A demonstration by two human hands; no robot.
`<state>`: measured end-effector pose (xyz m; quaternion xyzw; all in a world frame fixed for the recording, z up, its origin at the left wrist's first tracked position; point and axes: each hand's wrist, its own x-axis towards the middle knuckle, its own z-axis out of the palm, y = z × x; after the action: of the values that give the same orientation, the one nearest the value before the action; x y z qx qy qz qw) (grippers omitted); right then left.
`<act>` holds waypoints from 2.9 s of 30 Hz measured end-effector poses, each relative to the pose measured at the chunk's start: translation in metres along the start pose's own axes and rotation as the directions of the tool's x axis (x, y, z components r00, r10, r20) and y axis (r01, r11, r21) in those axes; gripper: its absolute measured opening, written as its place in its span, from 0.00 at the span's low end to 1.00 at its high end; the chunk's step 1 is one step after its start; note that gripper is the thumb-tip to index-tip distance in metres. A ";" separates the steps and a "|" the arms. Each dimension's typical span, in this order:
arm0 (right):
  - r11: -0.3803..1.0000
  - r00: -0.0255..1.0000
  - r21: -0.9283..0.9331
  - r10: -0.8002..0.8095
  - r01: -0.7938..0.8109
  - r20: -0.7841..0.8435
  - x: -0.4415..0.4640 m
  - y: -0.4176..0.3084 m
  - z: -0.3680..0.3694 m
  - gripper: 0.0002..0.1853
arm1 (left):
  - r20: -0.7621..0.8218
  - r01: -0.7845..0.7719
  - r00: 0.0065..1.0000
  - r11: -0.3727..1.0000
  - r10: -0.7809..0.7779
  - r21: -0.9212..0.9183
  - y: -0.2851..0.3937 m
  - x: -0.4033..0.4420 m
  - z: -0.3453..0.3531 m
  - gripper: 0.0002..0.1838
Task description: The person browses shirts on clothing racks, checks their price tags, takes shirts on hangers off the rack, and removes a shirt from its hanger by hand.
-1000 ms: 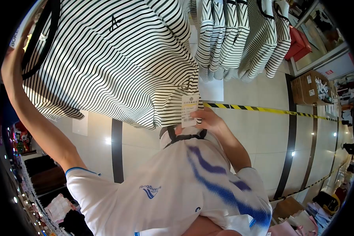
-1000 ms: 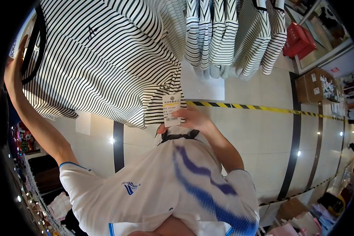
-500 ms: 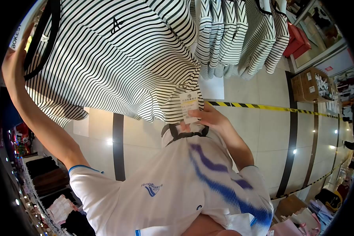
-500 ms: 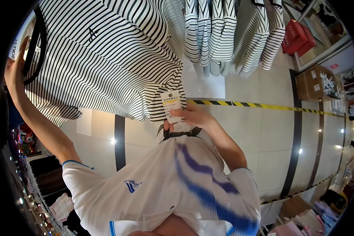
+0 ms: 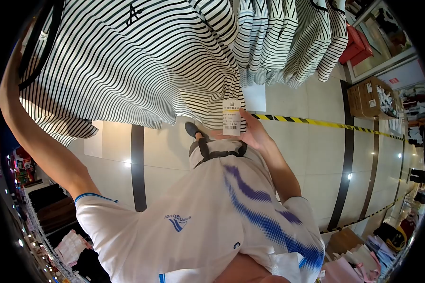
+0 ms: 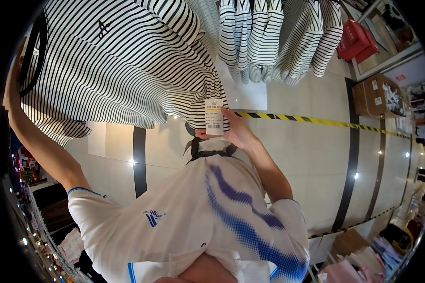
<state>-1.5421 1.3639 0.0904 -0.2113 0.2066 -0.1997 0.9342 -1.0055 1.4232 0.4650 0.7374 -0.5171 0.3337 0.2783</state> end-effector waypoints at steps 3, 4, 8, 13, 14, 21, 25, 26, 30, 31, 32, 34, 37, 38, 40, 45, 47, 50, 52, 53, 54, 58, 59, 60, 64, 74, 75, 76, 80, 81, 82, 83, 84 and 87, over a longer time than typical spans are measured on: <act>0.992 0.998 0.127 0.007 -0.015 0.062 -0.003 0.004 -0.007 0.28 | 0.007 -0.010 1.000 1.000 0.010 0.001 0.004 0.001 0.001 0.27; 0.995 0.997 0.094 -0.044 0.039 0.057 -0.003 0.007 -0.008 0.26 | 0.008 -0.012 1.000 1.000 0.012 0.001 0.005 0.002 0.002 0.26; 0.992 0.991 -0.009 -0.121 0.122 0.063 0.002 0.021 -0.034 0.20 | 0.018 -0.017 1.000 1.000 0.016 0.004 0.007 0.002 0.004 0.26; 0.975 0.976 -0.052 -0.219 0.218 -0.010 -0.001 0.022 -0.024 0.17 | 0.020 -0.019 1.000 1.000 0.019 0.005 0.008 0.003 0.004 0.25; 0.965 0.965 -0.040 -0.261 0.260 -0.030 -0.001 0.022 -0.023 0.16 | 0.021 -0.019 1.000 1.000 0.019 0.005 0.009 0.003 0.004 0.25; 0.974 0.978 0.129 -0.195 0.185 0.070 0.009 0.034 -0.071 0.17 | 0.023 -0.021 1.000 1.000 0.021 0.007 0.010 0.000 0.002 0.25; 0.900 0.987 0.418 -0.155 0.126 0.036 0.006 0.028 -0.044 0.25 | 0.023 -0.026 0.999 1.000 0.026 0.002 0.011 0.002 0.005 0.24; 0.909 0.986 0.383 -0.140 0.165 -0.090 0.003 0.021 -0.026 0.29 | 0.024 -0.029 0.999 1.000 0.028 0.004 0.011 0.001 0.005 0.24; 0.903 0.964 0.407 -0.218 0.139 0.154 -0.012 0.021 -0.030 0.29 | 0.028 -0.040 0.999 0.999 0.039 0.009 0.015 -0.004 0.005 0.24; 0.927 0.962 0.338 -0.224 0.161 0.158 -0.012 0.027 -0.047 0.27 | 0.030 -0.041 0.999 0.999 0.041 0.007 0.016 -0.005 0.006 0.23; 0.926 0.962 0.340 -0.225 0.162 0.156 -0.010 0.032 -0.061 0.27 | 0.031 -0.044 0.999 0.999 0.044 0.006 0.016 -0.006 0.006 0.23; 0.977 0.987 0.181 -0.134 0.117 0.084 -0.007 0.029 -0.062 0.25 | 0.034 -0.044 0.998 0.999 0.044 0.001 0.016 -0.007 0.008 0.23; 0.985 0.982 0.149 -0.107 0.083 0.159 -0.019 0.010 -0.046 0.29 | 0.036 -0.036 0.999 0.999 0.036 -0.003 0.015 -0.008 0.010 0.23; 0.990 0.938 0.138 -0.071 0.025 0.338 -0.023 0.001 -0.043 0.32 | 0.035 -0.036 0.999 0.999 0.036 -0.004 0.014 -0.007 0.010 0.23; 0.998 0.956 0.055 -0.047 0.032 0.288 -0.029 -0.005 -0.048 0.35 | 0.037 -0.035 0.999 0.999 0.035 -0.007 0.013 -0.006 0.011 0.22; 0.201 0.879 -0.980 -0.466 -0.004 -0.099 -0.045 -0.019 -0.031 0.27 | 0.038 -0.027 0.999 1.000 0.027 -0.012 0.008 -0.004 0.011 0.22; -0.162 0.806 -0.950 -0.578 -0.267 -0.129 -0.051 -0.027 -0.009 0.23 | 0.039 -0.025 0.999 1.000 0.026 -0.013 0.008 -0.003 0.010 0.22; -0.169 0.809 -0.948 -0.574 -0.271 -0.129 -0.051 -0.025 -0.016 0.22 | 0.044 -0.027 0.999 1.000 0.027 -0.012 0.008 0.000 0.010 0.21; -0.038 0.806 -0.985 -0.581 -0.166 -0.113 -0.054 -0.026 -0.014 0.21 | 0.045 -0.023 0.999 1.000 0.023 -0.012 0.007 -0.001 0.010 0.21; 0.091 0.801 -0.994 -0.591 -0.053 -0.097 -0.056 -0.027 -0.013 0.21 | 0.047 -0.023 0.999 1.000 0.023 -0.009 0.007 -0.001 0.011 0.21; 0.091 0.799 -0.994 -0.593 -0.053 -0.097 -0.057 -0.027 -0.014 0.21 | 0.042 -0.024 0.999 1.000 0.025 -0.012 0.007 -0.001 0.011 0.21; 0.377 0.744 -0.870 -0.668 0.319 -0.018 -0.052 -0.013 -0.021 0.21 | 0.045 -0.028 0.999 0.999 0.029 -0.015 0.007 0.001 0.011 0.20; 0.459 0.732 -0.792 -0.681 0.402 -0.023 -0.048 -0.006 -0.025 0.22 | 0.044 -0.028 0.999 1.000 0.029 -0.015 0.008 0.000 0.013 0.20; 0.460 0.729 -0.792 -0.684 0.403 -0.026 -0.046 -0.002 -0.027 0.22 | 0.046 -0.030 0.998 0.999 0.031 -0.015 0.009 0.000 0.013 0.20; 0.443 0.769 -0.823 -0.639 0.356 -0.011 -0.040 0.012 -0.023 0.22 | 0.046 -0.033 0.998 0.999 0.034 -0.014 0.010 0.001 0.010 0.20; 0.361 0.678 -0.880 -0.732 0.307 -0.064 -0.041 0.025 -0.015 0.22 | 0.047 -0.035 0.998 0.999 0.035 -0.006 0.013 -0.002 -0.001 0.19; 0.360 0.682 -0.881 -0.729 0.306 -0.061 -0.042 0.026 -0.016 0.22 | 0.047 -0.033 0.998 0.999 0.033 -0.005 0.013 -0.003 -0.001 0.19; 0.374 0.677 -0.871 -0.733 0.320 -0.066 -0.041 0.028 -0.018 0.22 | 0.047 -0.034 0.998 0.999 0.034 -0.007 0.014 -0.004 -0.002 0.18; 0.386 0.681 -0.869 -0.728 0.308 -0.081 -0.042 0.030 -0.021 0.21 | 0.049 -0.032 0.998 0.999 0.033 -0.008 0.017 -0.005 -0.003 0.18; 0.384 0.682 -0.870 -0.727 0.309 -0.078 -0.042 0.030 -0.023 0.21 | 0.052 -0.031 0.998 0.999 0.031 -0.010 0.017 -0.005 -0.003 0.18; 0.380 0.673 -0.863 -0.737 0.332 -0.066 -0.041 0.032 -0.025 0.21 | 0.049 -0.032 0.998 0.999 0.033 -0.012 0.018 -0.005 -0.003 0.18; 0.377 0.664 -0.856 -0.746 0.354 -0.054 -0.040 0.033 -0.028 0.20 | 0.053 -0.032 0.998 0.999 0.032 -0.013 0.019 -0.006 -0.002 0.18; 0.376 0.665 -0.857 -0.745 0.353 -0.053 -0.039 0.034 -0.031 0.20 | 0.054 -0.031 0.998 0.999 0.032 -0.012 0.020 -0.006 -0.003 0.18; 0.341 0.631 -0.858 -0.775 0.385 -0.025 -0.037 0.036 -0.038 0.20 | 0.057 -0.032 0.998 0.999 0.033 -0.015 0.023 -0.005 -0.001 0.17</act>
<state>-1.5806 1.3988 0.0532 -0.6099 0.3802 -0.4570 0.5240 -1.0288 1.4202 0.4631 0.7360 -0.5393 0.3133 0.2632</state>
